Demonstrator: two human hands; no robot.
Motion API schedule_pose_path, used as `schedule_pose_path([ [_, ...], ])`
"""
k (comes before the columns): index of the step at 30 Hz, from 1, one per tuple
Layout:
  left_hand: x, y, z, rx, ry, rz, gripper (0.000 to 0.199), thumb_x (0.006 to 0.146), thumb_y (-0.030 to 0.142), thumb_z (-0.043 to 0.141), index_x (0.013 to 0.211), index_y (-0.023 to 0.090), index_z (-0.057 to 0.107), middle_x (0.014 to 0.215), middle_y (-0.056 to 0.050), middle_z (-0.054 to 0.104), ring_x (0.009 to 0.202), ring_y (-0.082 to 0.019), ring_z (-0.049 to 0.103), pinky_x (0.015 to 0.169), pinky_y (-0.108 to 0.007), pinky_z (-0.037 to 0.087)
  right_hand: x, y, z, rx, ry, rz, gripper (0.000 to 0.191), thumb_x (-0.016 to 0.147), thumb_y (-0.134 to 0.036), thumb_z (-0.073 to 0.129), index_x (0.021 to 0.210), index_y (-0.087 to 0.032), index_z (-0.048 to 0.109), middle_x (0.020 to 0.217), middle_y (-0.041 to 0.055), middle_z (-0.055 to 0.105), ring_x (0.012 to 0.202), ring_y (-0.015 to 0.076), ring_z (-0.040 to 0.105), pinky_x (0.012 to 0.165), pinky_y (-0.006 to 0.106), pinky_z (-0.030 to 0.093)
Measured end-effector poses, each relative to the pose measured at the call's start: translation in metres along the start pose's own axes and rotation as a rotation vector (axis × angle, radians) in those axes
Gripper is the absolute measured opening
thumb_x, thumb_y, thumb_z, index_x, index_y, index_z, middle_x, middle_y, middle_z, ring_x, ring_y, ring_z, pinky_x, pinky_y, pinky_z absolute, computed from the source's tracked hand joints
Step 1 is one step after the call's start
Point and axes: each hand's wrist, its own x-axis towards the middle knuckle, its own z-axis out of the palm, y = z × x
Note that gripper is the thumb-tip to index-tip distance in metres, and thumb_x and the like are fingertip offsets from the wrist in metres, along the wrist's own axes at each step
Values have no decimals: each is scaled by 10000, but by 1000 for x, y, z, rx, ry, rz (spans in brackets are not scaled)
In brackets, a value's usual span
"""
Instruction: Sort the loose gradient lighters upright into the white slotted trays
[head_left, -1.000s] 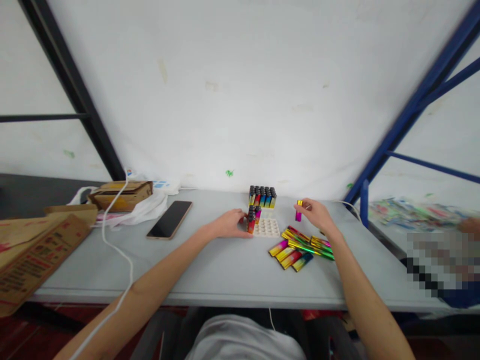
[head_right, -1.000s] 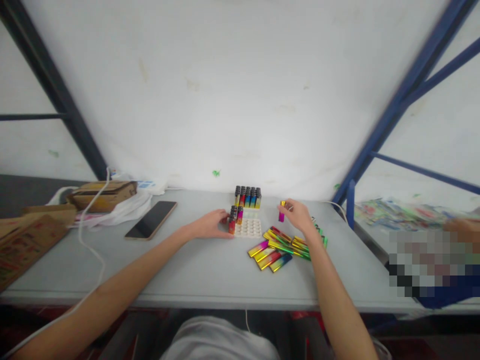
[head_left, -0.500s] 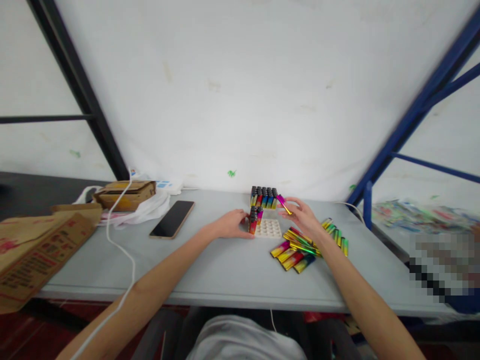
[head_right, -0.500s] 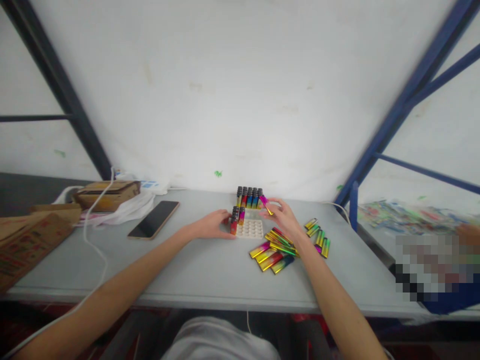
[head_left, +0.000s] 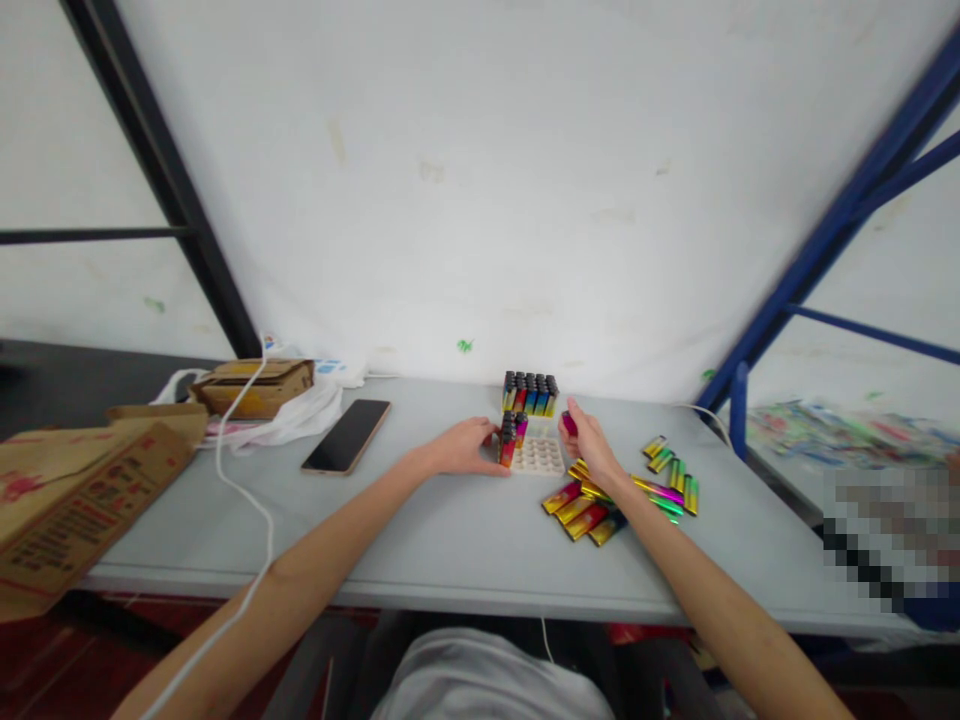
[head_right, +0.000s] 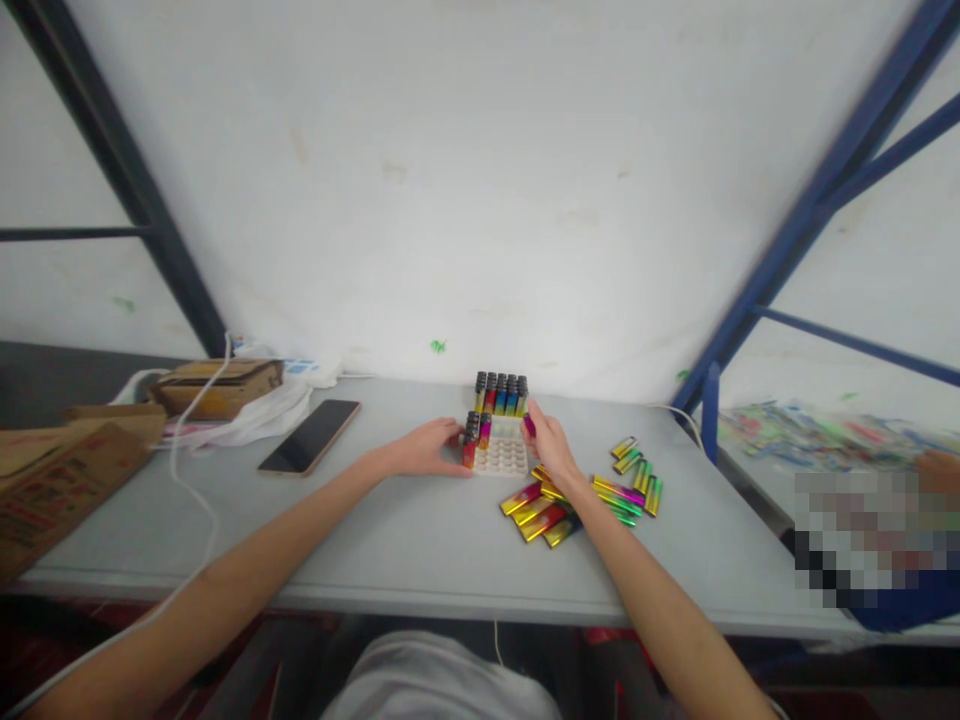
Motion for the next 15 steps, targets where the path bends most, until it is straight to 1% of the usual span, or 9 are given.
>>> schedule_pose_path([
  [2, 0, 0, 0, -7, 5, -4, 666, 721, 733, 729, 1020, 139, 678, 961, -86, 672, 870, -262, 618, 777, -342, 485, -1, 0, 3, -41, 84, 18, 636, 881, -766, 500, 549, -242, 357, 470, -59, 265, 437, 94, 191, 429, 259, 172],
  [3, 0, 0, 0, -10, 9, -6, 663, 717, 731, 733, 1014, 141, 676, 962, -86, 675, 873, -262, 619, 776, -340, 486, -1, 0, 4, -52, 103, 29, 613, 893, -731, 483, 545, -247, 340, 463, -57, 260, 430, 95, 187, 423, 259, 170],
  [5, -1, 0, 1, -15, 17, -8, 661, 711, 728, 740, 1013, 143, 676, 965, -88, 682, 879, -264, 622, 775, -339, 490, -1, -1, 7, -57, 107, 58, 557, 907, -668, 441, 553, -257, 314, 459, -55, 251, 419, 99, 173, 408, 258, 166],
  [8, -1, 0, 1, -19, 23, -8, 658, 707, 721, 746, 1014, 143, 679, 968, -92, 686, 880, -268, 625, 778, -344, 494, -2, -3, 12, -56, 95, 92, 505, 910, -631, 397, 578, -267, 285, 462, -62, 233, 410, 100, 150, 387, 254, 163],
  [12, -1, 2, 0, -6, 13, -7, 653, 723, 716, 737, 1016, 135, 677, 985, -101, 685, 883, -271, 628, 780, -345, 495, -2, -2, 14, -34, 84, 105, 516, 915, -641, 402, 581, -266, 284, 467, -66, 227, 398, 94, 156, 380, 250, 162],
  [15, -1, 3, -1, 5, 5, -14, 662, 725, 725, 734, 1013, 132, 674, 980, -100, 685, 872, -268, 626, 779, -346, 494, -1, 0, 14, -18, 87, 113, 576, 903, -721, 427, 579, -256, 323, 464, -67, 242, 397, 91, 175, 387, 250, 154],
])
